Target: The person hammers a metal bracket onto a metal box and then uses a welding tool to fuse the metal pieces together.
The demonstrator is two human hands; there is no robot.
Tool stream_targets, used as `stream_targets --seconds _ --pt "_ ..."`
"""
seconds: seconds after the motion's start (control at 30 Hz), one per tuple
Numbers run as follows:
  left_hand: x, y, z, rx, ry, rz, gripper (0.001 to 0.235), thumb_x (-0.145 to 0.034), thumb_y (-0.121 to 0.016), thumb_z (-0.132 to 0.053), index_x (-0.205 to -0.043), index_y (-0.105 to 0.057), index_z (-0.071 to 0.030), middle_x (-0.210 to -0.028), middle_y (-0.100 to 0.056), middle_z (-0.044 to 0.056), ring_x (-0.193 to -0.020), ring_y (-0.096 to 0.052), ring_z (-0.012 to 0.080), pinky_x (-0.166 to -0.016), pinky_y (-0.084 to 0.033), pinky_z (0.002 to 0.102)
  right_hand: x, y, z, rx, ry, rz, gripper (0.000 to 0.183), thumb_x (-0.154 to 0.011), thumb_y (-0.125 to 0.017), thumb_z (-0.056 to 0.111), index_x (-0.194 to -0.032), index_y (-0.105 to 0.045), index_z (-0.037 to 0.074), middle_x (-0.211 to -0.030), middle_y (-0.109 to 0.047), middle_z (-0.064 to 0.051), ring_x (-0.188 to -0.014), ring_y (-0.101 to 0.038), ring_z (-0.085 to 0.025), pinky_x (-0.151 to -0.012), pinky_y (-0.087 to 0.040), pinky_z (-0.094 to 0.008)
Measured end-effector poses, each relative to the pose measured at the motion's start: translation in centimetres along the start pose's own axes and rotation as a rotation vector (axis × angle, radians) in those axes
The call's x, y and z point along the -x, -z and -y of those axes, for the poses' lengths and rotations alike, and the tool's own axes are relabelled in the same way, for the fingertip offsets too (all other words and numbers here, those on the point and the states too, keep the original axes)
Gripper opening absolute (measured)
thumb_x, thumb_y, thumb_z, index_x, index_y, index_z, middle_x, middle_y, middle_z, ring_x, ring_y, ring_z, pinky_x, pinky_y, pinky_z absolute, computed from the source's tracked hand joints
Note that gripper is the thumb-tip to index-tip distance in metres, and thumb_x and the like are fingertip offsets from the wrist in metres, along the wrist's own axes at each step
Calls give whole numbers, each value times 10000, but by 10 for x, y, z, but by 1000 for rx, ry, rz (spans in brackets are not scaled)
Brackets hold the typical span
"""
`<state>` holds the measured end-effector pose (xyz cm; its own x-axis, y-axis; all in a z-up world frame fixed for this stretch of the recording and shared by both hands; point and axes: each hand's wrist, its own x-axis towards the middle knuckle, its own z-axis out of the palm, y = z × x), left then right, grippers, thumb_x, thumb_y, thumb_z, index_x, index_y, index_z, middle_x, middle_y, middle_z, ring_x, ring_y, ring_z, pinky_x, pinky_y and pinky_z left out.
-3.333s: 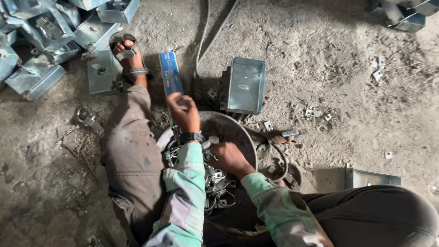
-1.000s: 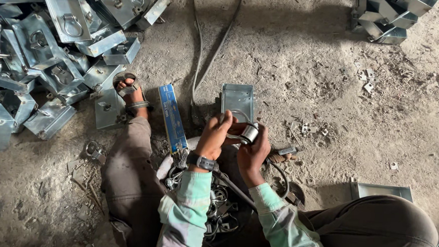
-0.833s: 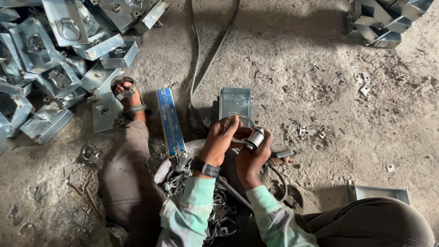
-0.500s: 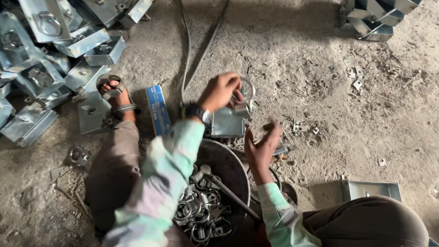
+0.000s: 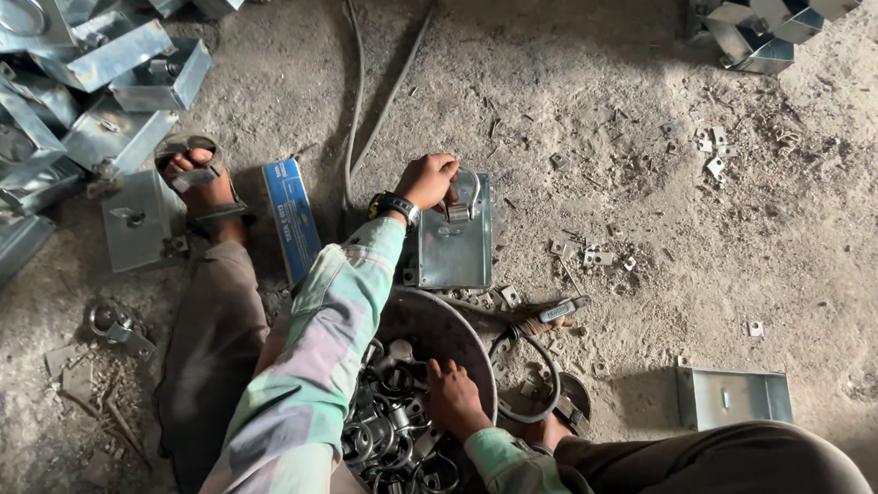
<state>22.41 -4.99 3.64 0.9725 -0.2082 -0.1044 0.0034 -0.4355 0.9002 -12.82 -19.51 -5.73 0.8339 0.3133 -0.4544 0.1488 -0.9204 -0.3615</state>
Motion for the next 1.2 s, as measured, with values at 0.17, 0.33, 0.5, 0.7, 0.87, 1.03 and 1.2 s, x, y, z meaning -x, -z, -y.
stream_targets --seconds 0.17,0.33,0.5,0.7,0.87,1.03,1.2 --pt "-1 -9 13 -97 -57 -152 244 -995 -588 -317 -975 -729 -119 -700 -741 90 -673 -748 273 -616 -569 389 -10 -37 -30 -60 -145 252 572 -880 -644 237 -1392 -499 28 -1051 -707 -265 -969 -703 -433 -827 -583 -493" --pt "5 4 -9 -239 -101 -142 239 -999 -625 -304 -922 -739 -108 -738 -733 87 -758 -738 327 -682 -558 440 -6 -30 -36 -64 -98 175 366 -876 -644 217 -1174 -645 4 -1018 -719 -256 -928 -721 -408 -809 -604 -463" --pt "11 -5 -18 76 137 -18 214 -962 -628 -317 -929 -721 -127 -734 -754 104 -704 -793 288 -665 -623 409 57 84 2 -117 -125 44 519 -877 -723 389 -1230 -620 22 -947 -724 -229 -878 -712 -408 -759 -584 -452" --pt "9 -3 -4 -395 -436 -267 220 -918 -765 -367 -880 -816 -156 -816 -753 114 -826 -700 343 -723 -552 465 132 212 8 -1346 -272 243 654 -923 -754 106 -1527 -503 87 -988 -667 -198 -756 -621 -224 -599 -523 -348" --pt "1 -5 13 -303 -521 -386 238 -874 -774 -429 -863 -811 -194 -906 -785 24 -972 -654 253 -914 -406 499 117 231 45 -589 315 -555 575 -956 -659 74 -1493 -472 -13 -1281 -635 -173 -975 -688 -114 -661 -591 -266" --pt "4 -24 19 -240 -381 -450 287 -855 -789 -466 -898 -819 -184 -841 -733 31 -966 -614 217 -905 -351 457 77 274 72 -525 -102 -609 533 -953 -654 120 -1474 -556 66 -609 -630 -71 -462 -487 -87 -410 -352 -301" --pt "-5 -30 37 -196 -450 -437 296 -864 -798 -456 -921 -822 -166 -838 -726 38 -969 -608 224 -904 -350 445 38 265 63 -539 -2 -670 528 -971 -641 127 -1484 -522 83 -673 -694 -53 -451 -523 -72 -395 -365 -284"
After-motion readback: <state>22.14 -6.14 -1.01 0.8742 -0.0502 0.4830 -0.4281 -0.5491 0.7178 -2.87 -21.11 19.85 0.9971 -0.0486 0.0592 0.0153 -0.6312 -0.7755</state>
